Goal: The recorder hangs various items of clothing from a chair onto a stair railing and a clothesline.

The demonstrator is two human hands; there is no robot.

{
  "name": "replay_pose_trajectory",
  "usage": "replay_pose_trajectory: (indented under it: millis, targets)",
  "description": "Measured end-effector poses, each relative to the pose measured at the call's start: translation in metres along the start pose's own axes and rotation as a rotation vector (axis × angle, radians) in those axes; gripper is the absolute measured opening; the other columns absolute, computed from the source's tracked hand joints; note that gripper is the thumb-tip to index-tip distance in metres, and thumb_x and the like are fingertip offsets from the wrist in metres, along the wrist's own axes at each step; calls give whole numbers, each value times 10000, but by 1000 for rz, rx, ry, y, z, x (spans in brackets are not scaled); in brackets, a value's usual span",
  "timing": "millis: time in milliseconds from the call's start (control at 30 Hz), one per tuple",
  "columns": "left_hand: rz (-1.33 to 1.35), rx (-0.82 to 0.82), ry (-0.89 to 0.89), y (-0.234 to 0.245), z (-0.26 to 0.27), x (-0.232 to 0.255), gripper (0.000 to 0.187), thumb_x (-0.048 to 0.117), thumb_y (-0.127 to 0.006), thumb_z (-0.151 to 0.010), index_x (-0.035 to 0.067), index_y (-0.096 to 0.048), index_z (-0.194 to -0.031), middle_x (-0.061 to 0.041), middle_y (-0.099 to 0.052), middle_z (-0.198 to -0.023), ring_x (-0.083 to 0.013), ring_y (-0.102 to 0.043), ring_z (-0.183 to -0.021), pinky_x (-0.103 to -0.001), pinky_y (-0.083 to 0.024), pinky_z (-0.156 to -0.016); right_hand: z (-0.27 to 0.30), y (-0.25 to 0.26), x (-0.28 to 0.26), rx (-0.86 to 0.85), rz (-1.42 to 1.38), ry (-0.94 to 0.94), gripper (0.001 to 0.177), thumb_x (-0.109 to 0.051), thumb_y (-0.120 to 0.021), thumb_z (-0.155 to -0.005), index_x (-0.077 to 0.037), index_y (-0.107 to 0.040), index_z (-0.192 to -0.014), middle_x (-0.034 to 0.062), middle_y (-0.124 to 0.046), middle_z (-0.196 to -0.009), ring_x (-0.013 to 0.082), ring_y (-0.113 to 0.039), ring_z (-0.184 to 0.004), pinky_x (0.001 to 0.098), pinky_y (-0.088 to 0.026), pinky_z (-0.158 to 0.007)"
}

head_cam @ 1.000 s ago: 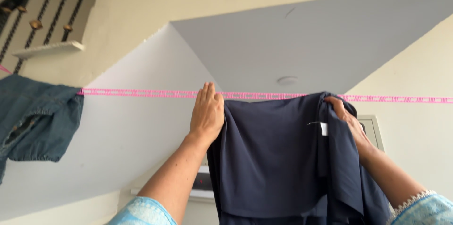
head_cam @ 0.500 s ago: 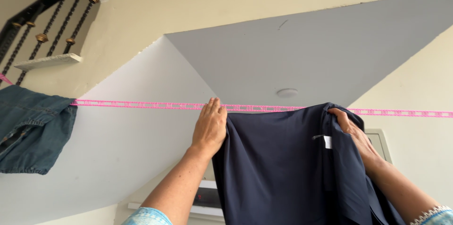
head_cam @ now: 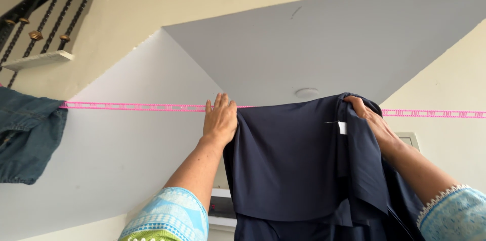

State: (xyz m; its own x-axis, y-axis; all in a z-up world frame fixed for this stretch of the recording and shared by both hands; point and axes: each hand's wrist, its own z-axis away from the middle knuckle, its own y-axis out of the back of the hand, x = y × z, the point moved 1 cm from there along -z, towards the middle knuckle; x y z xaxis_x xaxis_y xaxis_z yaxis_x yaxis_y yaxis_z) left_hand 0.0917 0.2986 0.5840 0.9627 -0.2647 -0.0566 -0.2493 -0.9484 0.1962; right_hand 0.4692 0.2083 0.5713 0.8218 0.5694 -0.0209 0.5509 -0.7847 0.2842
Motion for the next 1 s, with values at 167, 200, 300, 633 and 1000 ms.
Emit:
replay_pose_trajectory:
  millis: [167, 200, 300, 633, 1000]
  targets:
    - [-3, 47, -6, -1, -5, 9, 409, -16, -466, -964, 42, -566, -1356, -152, -363, -1593, -285, -295, -1497, -532, -207, -1225, -8, -3, 20, -26, 26, 28, 729, -601, -355, -921, -119, -392, -1467, 215, -583, -1395, 379, -542, -1325, 490, -428, -1063]
    - [-6, 7, -8, 1, -1, 13, 391, -14, -461, -972, 45, -572, -1342, -151, -355, -1602, -282, -281, -1510, -530, -202, -1232, -6, -3, 20, -31, -19, 23, 702, -588, -337, -942, -123, -406, -1464, 211, -588, -1395, 375, -542, -1326, 483, -422, -1070]
    - [-32, -39, -21, -2, 3, 20, 381, -12, -449, -978, 45, -571, -1334, -155, -342, -1616, -280, -266, -1525, -523, -200, -1237, -3, -4, 22, -51, -10, -39, 654, -531, -341, -949, -131, -410, -1461, 199, -590, -1399, 367, -551, -1311, 470, -431, -1058]
    - [-42, 134, -124, -30, -15, 21, 492, -26, -440, -937, 15, -496, -1424, -188, -348, -1596, -312, -288, -1495, -507, -223, -1214, -9, 0, 41, 7, -5, 40, 570, -401, -409, -988, -112, -389, -1479, 221, -572, -1398, 381, -537, -1323, 459, -420, -1064]
    - [11, 163, -157, -43, -21, 18, 389, -67, -496, -887, -14, -568, -1266, -207, -536, -1419, -345, -412, -1412, -541, -274, -1166, -30, -14, 37, -4, 241, 5, 586, -315, -464, -969, -114, -331, -1504, 231, -554, -1422, 416, -525, -1309, 495, -425, -1055]
